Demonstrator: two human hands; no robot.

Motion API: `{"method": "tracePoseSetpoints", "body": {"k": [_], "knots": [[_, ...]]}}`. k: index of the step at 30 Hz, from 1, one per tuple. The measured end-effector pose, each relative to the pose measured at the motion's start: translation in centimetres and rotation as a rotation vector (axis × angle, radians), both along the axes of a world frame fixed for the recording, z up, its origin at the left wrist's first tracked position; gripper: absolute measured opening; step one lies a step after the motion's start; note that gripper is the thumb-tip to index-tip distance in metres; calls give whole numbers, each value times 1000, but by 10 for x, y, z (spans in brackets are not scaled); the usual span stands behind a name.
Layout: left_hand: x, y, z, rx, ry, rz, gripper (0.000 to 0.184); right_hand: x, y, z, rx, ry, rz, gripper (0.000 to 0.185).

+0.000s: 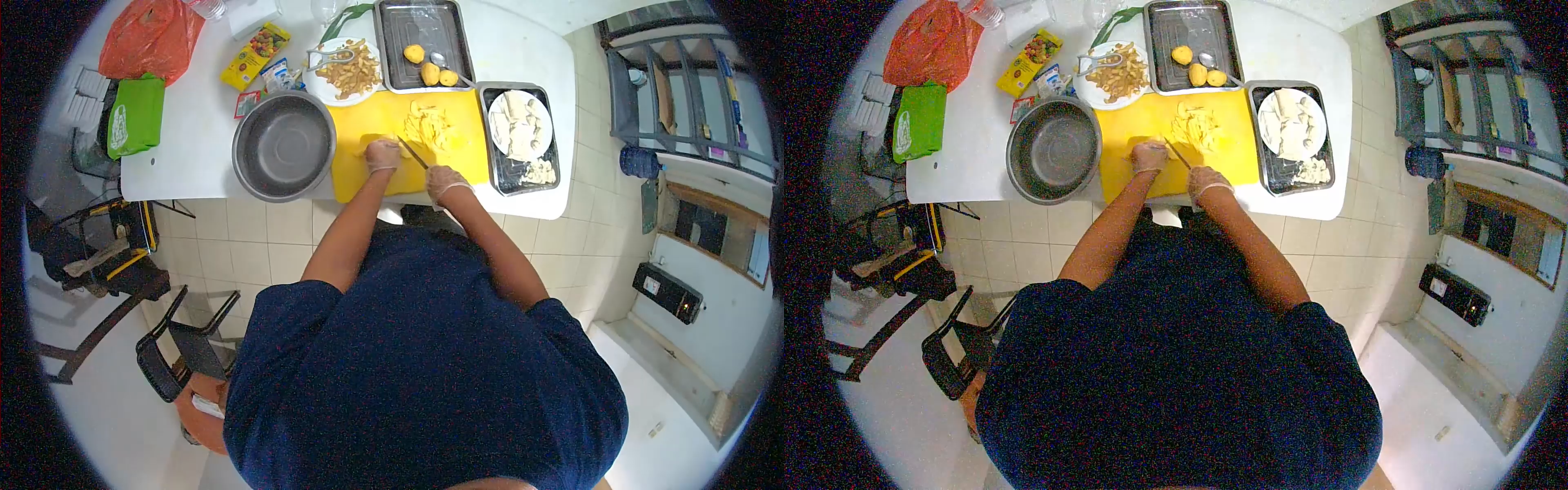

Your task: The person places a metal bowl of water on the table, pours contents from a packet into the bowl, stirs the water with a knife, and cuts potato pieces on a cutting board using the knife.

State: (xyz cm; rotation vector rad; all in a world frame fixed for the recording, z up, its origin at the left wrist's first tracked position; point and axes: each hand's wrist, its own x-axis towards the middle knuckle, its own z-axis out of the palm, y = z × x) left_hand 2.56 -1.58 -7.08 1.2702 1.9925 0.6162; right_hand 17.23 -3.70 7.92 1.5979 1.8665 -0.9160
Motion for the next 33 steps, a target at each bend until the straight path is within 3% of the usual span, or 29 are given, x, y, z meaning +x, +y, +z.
{"method": "tracePoseSetpoints", "body": {"k": [6, 11, 13, 16, 22, 24, 27, 30, 33], "knots": [[3, 4, 6, -69, 91, -71, 16, -4, 3, 13, -39, 36, -3, 25], [3, 3, -26, -37, -47, 23, 13, 3, -13, -17, 60, 13, -2, 25], [3, 1, -10, 8, -52, 31, 12, 1, -17, -17, 71, 24, 22, 25], [6, 7, -5, -66, 194, -95, 12, 3, -20, -12, 44, 25, 22, 25], [6, 0, -10, 44, -130, 114, 12, -3, -23, 4, 53, 42, -56, 19], [10, 1, -11, 67, -49, 113, 12, -4, -21, 19, 22, 47, -70, 20], [6, 6, -21, -13, -25, 124, 12, 14, -34, -29, 137, 120, 135, 21], [7, 2, -32, -36, -70, 123, 13, -2, -22, 15, -12, 48, -79, 22], [3, 4, -41, 18, -58, 111, 12, 2, -22, 14, -8, 71, -17, 22]]}}
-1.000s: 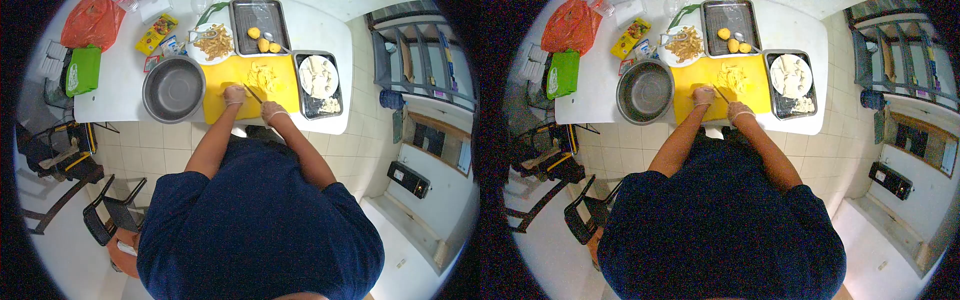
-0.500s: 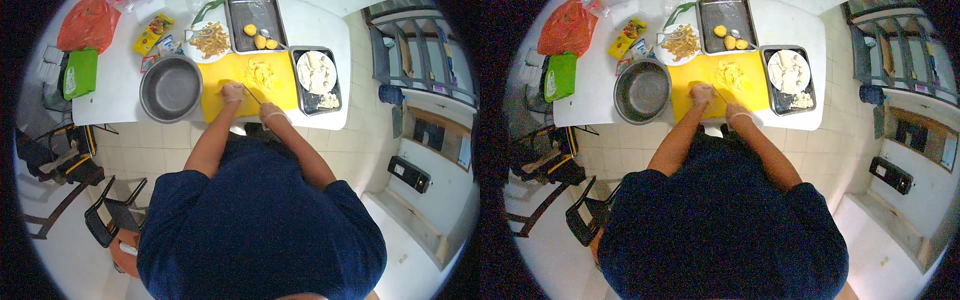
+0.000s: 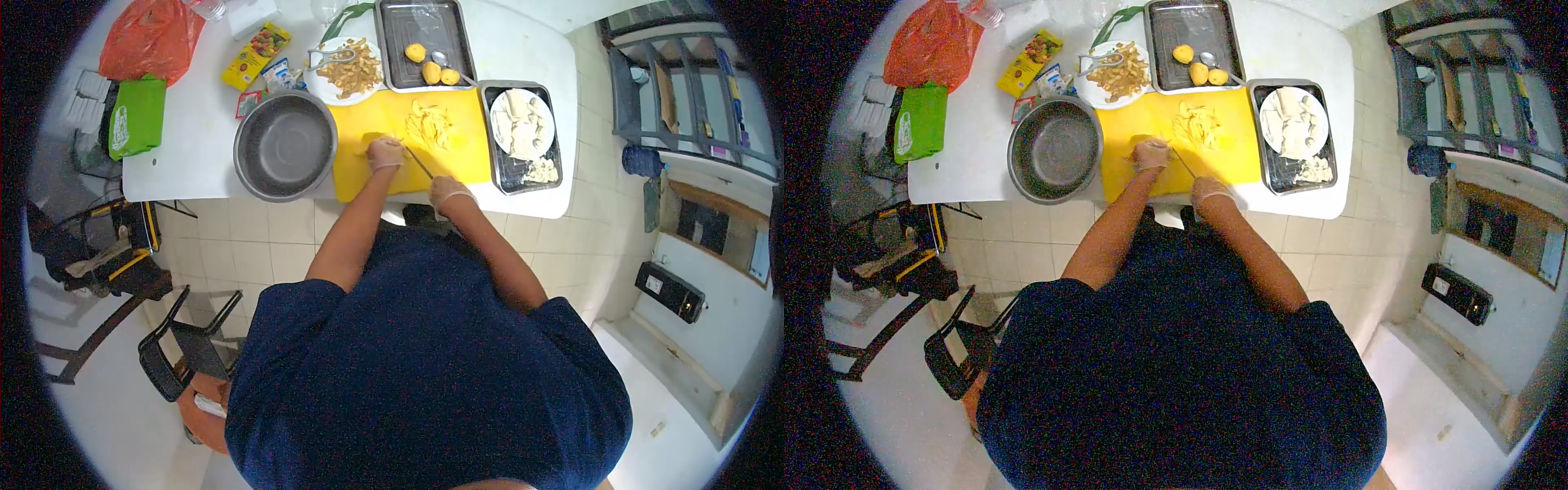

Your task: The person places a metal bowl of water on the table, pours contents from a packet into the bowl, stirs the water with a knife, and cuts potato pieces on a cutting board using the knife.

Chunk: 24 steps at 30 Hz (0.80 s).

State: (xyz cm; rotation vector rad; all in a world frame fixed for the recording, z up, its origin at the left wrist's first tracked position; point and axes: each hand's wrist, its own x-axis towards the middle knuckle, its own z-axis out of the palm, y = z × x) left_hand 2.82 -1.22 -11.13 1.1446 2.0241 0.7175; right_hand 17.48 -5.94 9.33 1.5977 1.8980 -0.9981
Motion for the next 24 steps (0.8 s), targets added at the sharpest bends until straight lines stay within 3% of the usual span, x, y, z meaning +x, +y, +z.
{"method": "tracePoseSetpoints", "body": {"k": [4, 6, 7, 10, 13, 16, 18, 21, 24], "knots": [[8, 7, -33, -41, 176, -152, 8, 4, -5, 2, 27, -17, -20, 24], [8, 0, -35, 128, -4, -51, 5, 3, 0, -9, -16, -68, 86, 26], [5, -3, -26, 215, -90, 3, 4, 2, -2, -4, -4, -45, 37, 26], [0, -3, 34, -66, -110, 4, 4, 5, -8, 4, 3, -14, -46, 26], [0, -4, 48, -17, -90, -30, 4, 11, -10, 0, -23, -31, -31, 25], [-4, -1, -41, -53, -275, 21, 5, 11, -11, 2, -15, 6, -50, 26], [-3, -1, -40, -35, -149, -18, 5, 12, -16, -10, -43, -36, -104, 26], [2, 1, -10, 11, 20, -95, 7, 29, -21, -40, -88, 10, 33, 26], [1, 0, 39, -1, 104, -82, 11, 35, -41, -42, 8, 18, -154, 26]]}}
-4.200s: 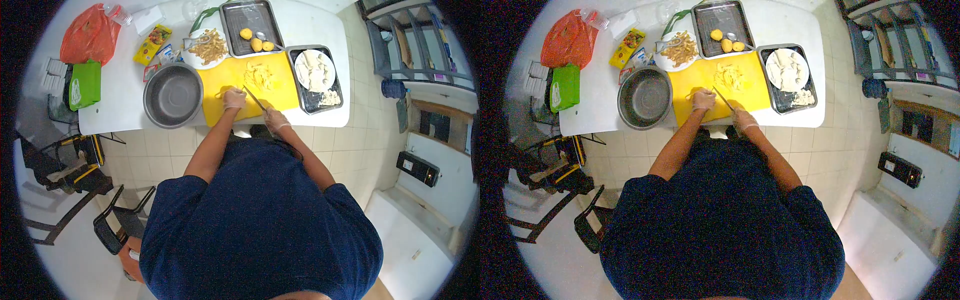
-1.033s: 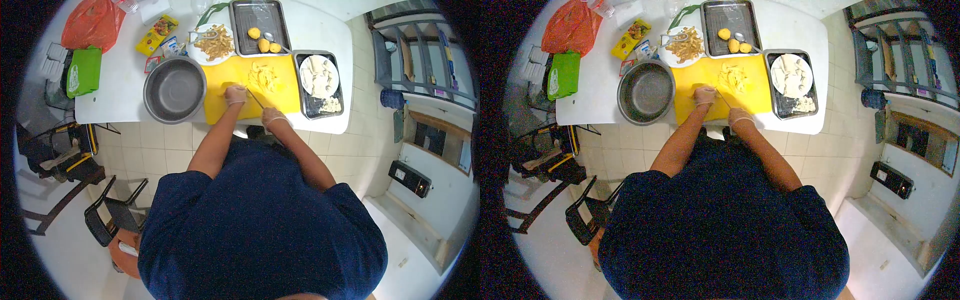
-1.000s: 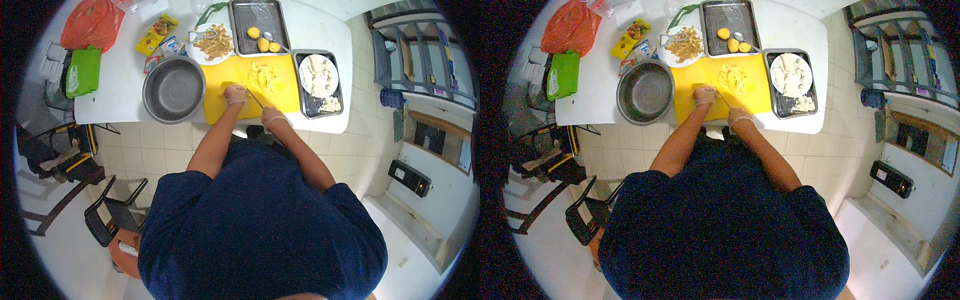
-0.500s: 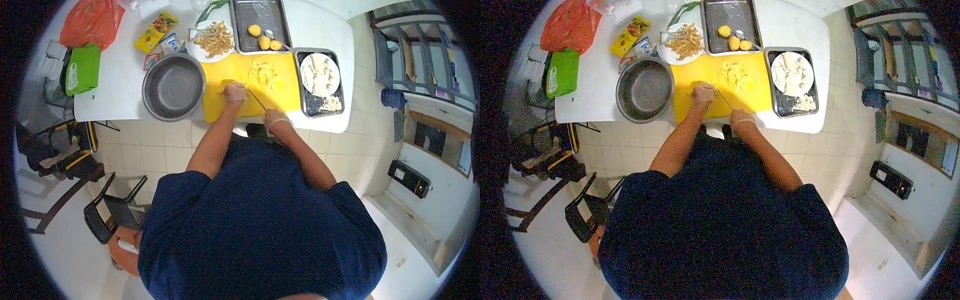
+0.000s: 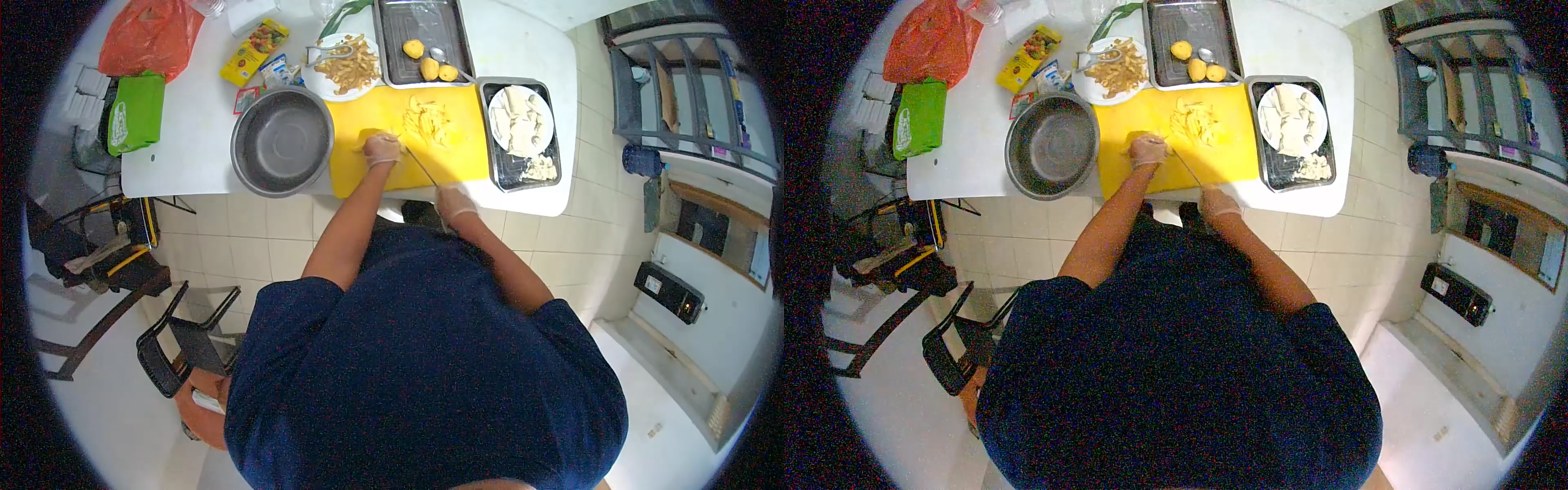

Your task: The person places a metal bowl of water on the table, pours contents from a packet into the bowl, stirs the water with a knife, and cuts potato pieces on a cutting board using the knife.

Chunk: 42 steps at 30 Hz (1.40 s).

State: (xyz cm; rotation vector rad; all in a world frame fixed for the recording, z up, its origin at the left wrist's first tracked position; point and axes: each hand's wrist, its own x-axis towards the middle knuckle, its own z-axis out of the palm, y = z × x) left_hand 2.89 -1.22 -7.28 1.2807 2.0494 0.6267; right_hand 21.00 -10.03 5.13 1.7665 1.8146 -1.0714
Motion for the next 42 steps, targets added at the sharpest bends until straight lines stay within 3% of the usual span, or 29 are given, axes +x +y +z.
{"method": "tracePoseSetpoints", "body": {"k": [4, 7, 10, 14, 16, 19, 22, 29, 31, 33, 35, 38, 42], "knots": [[1, -1, -21, 55, -37, 27, 14, 22, -21, -23, 4, 44, -65, 26], [0, 4, -18, -62, 28, 19, 12, 22, -21, -31, 14, 77, -88, 26], [-1, 4, -38, 55, -37, 8, 11, 13, -14, -28, 47, 107, -88, 26], [-2, 1, -36, -12, -366, 112, 11, -2, 6, -45, 116, 101, -21, 27], [-3, 0, -33, -54, -373, 119, 10, -5, 14, -48, 127, 69, -72, 29], [-3, 0, -30, 37, -184, 39, 10, 4, 20, -38, 140, 44, -179, 29], [-4, 0, -37, -24, -303, 90, 9, 16, 14, -30, 202, 93, -192, 29], [-2, -2, -18, 7, -154, 66, 10, -10, 27, -6, 144, 185, -32, 26], [-2, -3, -29, -10, -158, 82, 16, -19, 32, -3, 99, 126, -60, 25], [-5, 0, -105, 110, -244, 135, 19, -18, 33, -18, 111, 112, 13, 25], [-4, 0, -113, 166, -259, 142, 21, -19, 36, -17, 104, 88, 44, 25], [1, -10, -29, 186, -144, 87, 23, -25, 44, 10, 81, 38, 50, 26], [4, -9, -22, 207, 16, 71, 26, -25, 46, 11, 80, -15, 93, 28]]}}
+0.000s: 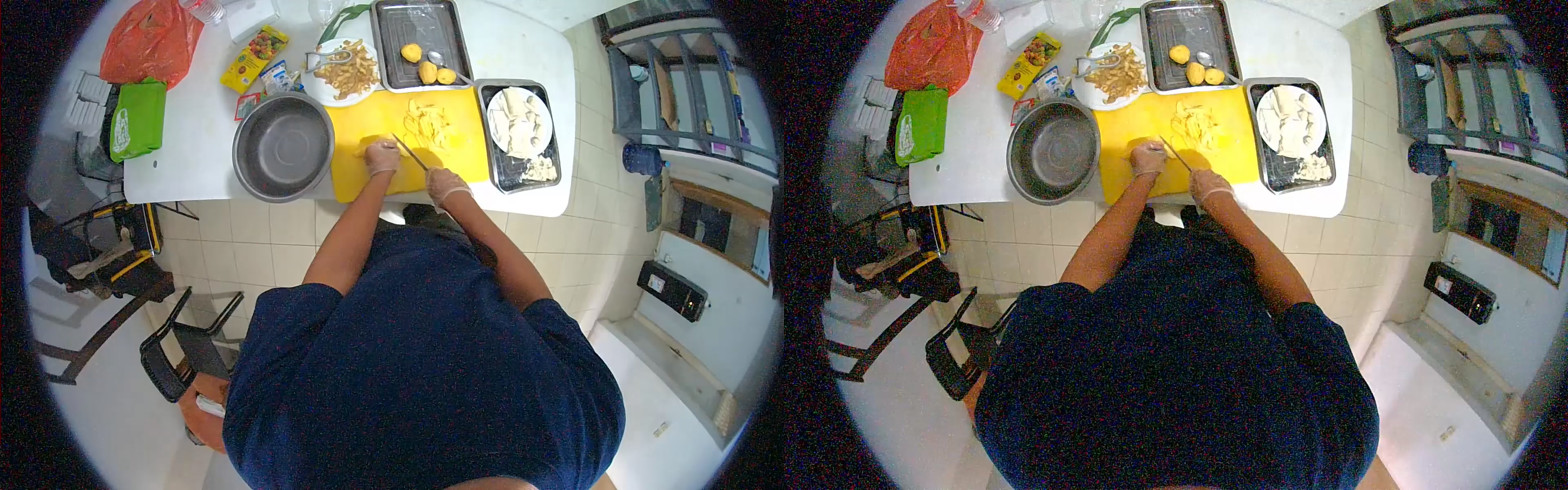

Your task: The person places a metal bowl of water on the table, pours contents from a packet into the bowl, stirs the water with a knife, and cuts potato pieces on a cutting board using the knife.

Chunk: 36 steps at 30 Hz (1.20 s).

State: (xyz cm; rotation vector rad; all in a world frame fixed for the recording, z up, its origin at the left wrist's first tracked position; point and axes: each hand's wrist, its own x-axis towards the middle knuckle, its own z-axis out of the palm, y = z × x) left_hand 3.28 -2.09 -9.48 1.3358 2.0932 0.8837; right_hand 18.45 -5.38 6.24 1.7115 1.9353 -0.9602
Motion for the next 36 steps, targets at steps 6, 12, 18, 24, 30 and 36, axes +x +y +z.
{"method": "tracePoseSetpoints", "body": {"k": [6, 12, 18, 24, 30, 36], "knots": [[2, 3, 10, -137, 41, 37, 29, -1, 5, 1, -27, -35, 6, 29], [-5, 5, -10, -210, -46, 30, 17, -14, 12, 11, -75, -40, -3, 27], [-5, 4, 4, -225, -119, 36, 15, -14, 10, 22, -72, -29, 76, 26], [-1, 7, 40, -375, -42, 20, 16, -9, 8, 12, -114, -21, 176, 25], [1, 7, 37, -300, -36, 14, 21, -9, 5, 9, -101, -43, 189, 24], [-2, 7, 17, -267, -41, 29, 27, -16, 6, 15, -116, -70, 113, 23]]}}
